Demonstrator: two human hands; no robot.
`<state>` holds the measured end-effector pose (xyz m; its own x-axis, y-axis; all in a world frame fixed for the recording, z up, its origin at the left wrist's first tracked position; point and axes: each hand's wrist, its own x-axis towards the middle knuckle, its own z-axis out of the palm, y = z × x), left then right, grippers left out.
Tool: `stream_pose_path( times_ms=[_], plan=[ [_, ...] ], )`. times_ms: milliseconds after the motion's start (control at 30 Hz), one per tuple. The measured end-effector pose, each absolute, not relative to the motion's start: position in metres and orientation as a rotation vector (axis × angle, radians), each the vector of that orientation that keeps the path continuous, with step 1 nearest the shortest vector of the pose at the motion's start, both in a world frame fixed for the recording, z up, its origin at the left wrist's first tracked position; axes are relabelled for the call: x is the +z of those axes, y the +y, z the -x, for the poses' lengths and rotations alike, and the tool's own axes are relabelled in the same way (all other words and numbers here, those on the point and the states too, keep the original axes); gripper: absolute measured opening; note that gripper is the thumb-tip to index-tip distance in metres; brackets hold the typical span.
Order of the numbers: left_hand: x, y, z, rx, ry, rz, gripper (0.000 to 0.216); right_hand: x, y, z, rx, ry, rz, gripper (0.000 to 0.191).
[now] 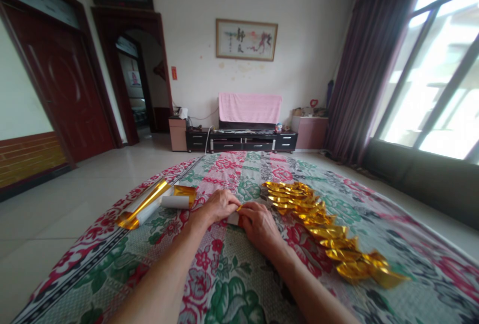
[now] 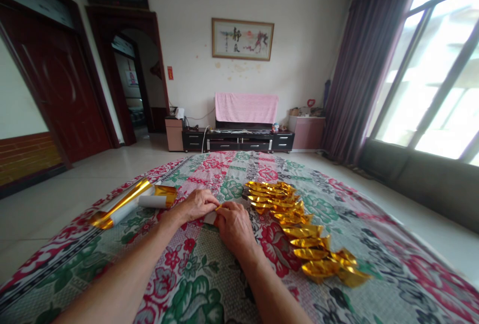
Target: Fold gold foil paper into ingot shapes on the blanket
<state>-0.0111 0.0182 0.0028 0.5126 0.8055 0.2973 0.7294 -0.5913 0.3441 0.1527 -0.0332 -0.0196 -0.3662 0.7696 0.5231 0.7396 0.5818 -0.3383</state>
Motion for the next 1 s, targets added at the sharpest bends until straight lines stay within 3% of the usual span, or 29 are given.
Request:
stream_pose_path(
  times_ms=[1000],
  plan=[
    [-0.0022,0.0226,0.0149,0.623,1.283,-2.627,0.024,-0.0175,-0.0329,-0.1512,0.087,-2.126,1.231,0.023]
  ],
)
